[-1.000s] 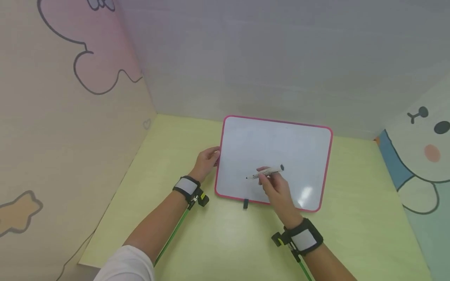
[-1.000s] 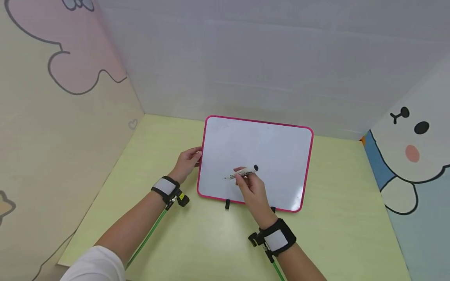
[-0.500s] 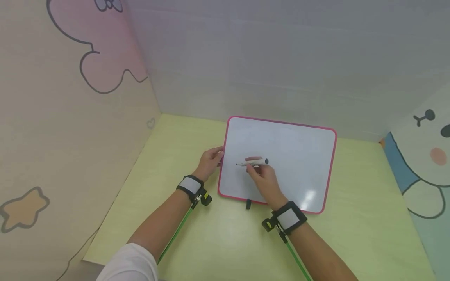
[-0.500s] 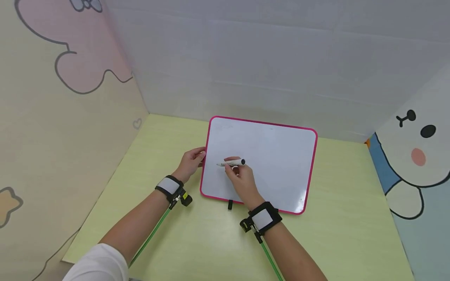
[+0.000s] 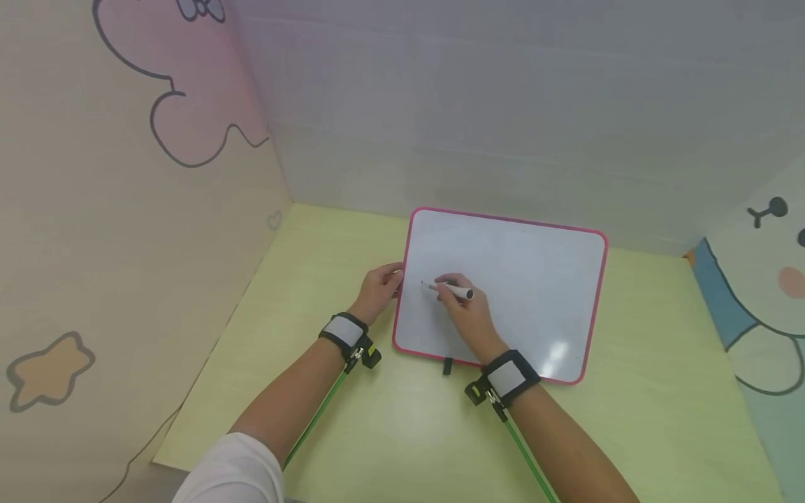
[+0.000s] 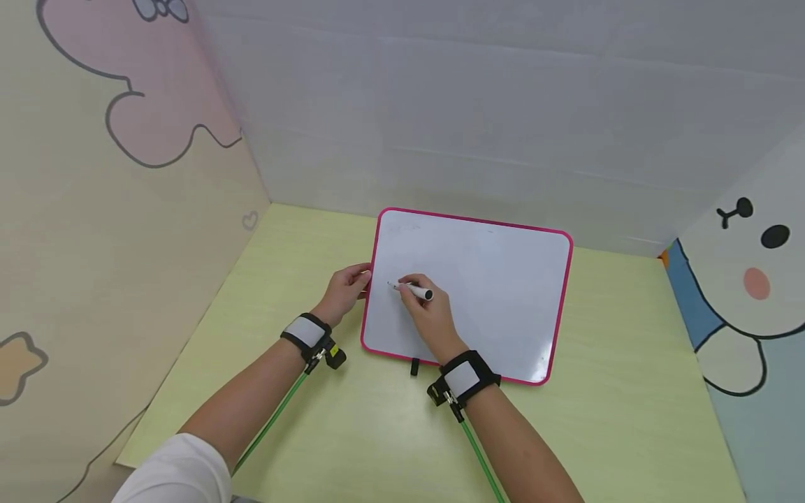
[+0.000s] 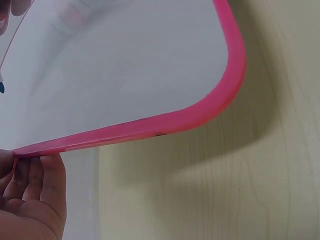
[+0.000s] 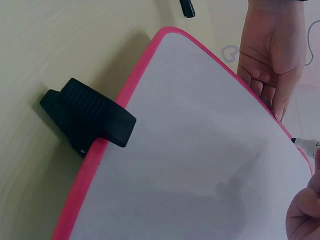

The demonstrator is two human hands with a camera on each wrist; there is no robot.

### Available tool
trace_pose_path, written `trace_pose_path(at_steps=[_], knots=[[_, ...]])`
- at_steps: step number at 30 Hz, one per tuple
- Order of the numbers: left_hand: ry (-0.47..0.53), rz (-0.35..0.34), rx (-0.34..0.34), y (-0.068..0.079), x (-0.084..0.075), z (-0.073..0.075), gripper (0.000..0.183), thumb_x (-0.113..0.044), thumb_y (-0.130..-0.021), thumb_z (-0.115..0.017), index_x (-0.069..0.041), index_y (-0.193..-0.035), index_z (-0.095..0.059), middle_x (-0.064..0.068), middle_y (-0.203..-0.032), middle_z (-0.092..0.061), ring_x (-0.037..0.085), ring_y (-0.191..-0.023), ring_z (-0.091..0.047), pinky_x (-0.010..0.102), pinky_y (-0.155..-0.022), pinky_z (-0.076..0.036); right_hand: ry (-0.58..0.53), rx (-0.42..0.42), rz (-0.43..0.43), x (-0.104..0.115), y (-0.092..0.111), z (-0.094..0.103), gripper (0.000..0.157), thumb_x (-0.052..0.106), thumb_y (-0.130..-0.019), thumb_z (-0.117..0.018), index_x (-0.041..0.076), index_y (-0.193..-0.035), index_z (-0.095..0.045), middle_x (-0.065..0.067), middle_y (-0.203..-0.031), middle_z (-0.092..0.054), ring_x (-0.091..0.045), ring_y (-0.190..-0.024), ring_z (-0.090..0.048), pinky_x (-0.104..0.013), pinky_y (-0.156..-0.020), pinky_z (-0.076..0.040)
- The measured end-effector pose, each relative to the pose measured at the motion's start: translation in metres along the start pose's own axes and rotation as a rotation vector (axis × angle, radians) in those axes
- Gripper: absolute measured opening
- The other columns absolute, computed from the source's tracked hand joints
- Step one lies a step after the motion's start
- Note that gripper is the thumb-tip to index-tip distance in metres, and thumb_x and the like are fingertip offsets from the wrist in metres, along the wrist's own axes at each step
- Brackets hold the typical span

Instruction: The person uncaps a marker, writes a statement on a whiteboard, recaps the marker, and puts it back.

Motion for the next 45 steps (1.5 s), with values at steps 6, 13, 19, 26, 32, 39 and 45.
trace_pose_path(at_steps=[6, 13, 19, 26, 32, 39, 45], knots=[[0.012, -0.011, 0.004, 0.0, 0.001, 0.0, 0.036, -0.021, -0.098, -0.051, -0.007, -0.131, -0.055, 0.014, -0.109, -0.066, 0.021, -0.094, -0.063, 0.034, -0.083, -0.057, 0.038, -0.015, 0.081, 0.0, -0.004, 0.001, 0.024, 0.029, -0.093, -0.059, 0.014, -0.108, -0.07, -0.004, -0.1, -0.068, -0.015, -0.088, -0.057, -0.021, -0.071, -0.049], [0.011, -0.007, 0.001, 0.0, 0.001, 0.0, 0.035, -0.021, -0.098, -0.051, -0.007, -0.131, -0.055, 0.014, -0.111, -0.066, 0.022, -0.096, -0.064, 0.034, -0.083, -0.057, 0.153, -0.072, 0.178, 0.006, -0.014, 0.002, 0.024, 0.025, -0.091, -0.062, 0.016, -0.112, -0.069, -0.002, -0.1, -0.067, -0.013, -0.084, -0.056, -0.025, -0.069, -0.049], [0.005, -0.001, -0.005, 0.001, 0.001, 0.0, 0.036, -0.022, -0.098, -0.051, -0.008, -0.13, -0.055, 0.013, -0.111, -0.066, 0.022, -0.097, -0.064, 0.034, -0.083, -0.057, 0.21, -0.072, 0.189, 0.009, -0.021, 0.002, 0.024, 0.026, -0.092, -0.061, 0.016, -0.113, -0.069, -0.002, -0.099, -0.067, -0.014, -0.085, -0.057, -0.028, -0.069, -0.05], [0.009, -0.009, -0.006, 0.001, 0.001, -0.001, 0.037, -0.021, -0.098, -0.051, -0.007, -0.132, -0.054, 0.014, -0.113, -0.065, 0.023, -0.097, -0.064, 0.034, -0.082, -0.057, 0.226, -0.065, 0.183, 0.007, -0.026, 0.003, 0.025, 0.027, -0.093, -0.06, 0.016, -0.114, -0.068, -0.002, -0.1, -0.066, -0.013, -0.086, -0.057, -0.027, -0.07, -0.049], [0.001, -0.022, -0.012, 0.0, 0.003, -0.002, 0.036, -0.021, -0.098, -0.051, -0.007, -0.131, -0.055, 0.015, -0.11, -0.066, 0.021, -0.095, -0.064, 0.033, -0.081, -0.058, 0.218, -0.063, 0.224, 0.008, -0.026, 0.003, 0.026, 0.024, -0.093, -0.06, 0.015, -0.116, -0.067, -0.004, -0.1, -0.066, -0.015, -0.089, -0.058, -0.03, -0.072, -0.049], [-0.001, -0.026, -0.008, 0.0, 0.003, -0.003, 0.036, -0.021, -0.098, -0.051, -0.007, -0.132, -0.054, 0.014, -0.111, -0.066, 0.022, -0.096, -0.063, 0.034, -0.081, -0.057, 0.224, -0.065, 0.215, 0.005, -0.027, 0.003, 0.025, 0.025, -0.093, -0.06, 0.017, -0.116, -0.067, -0.003, -0.099, -0.065, -0.013, -0.088, -0.057, -0.031, -0.072, -0.048], [-0.011, -0.046, -0.005, 0.001, 0.001, -0.003, 0.037, -0.021, -0.099, -0.049, -0.005, -0.132, -0.053, 0.014, -0.108, -0.066, 0.02, -0.093, -0.064, 0.033, -0.08, -0.058, 0.209, -0.076, 0.206, 0.004, -0.027, 0.004, 0.025, 0.027, -0.094, -0.059, 0.017, -0.115, -0.068, -0.002, -0.101, -0.066, -0.013, -0.09, -0.057, -0.03, -0.072, -0.049]])
Point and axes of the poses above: each hand's wrist, its own y-axis away from the middle knuckle, its own z-axis out of the back of the hand, x = y × z, the point moved 2 cm from there along -y, towards the middle knuckle
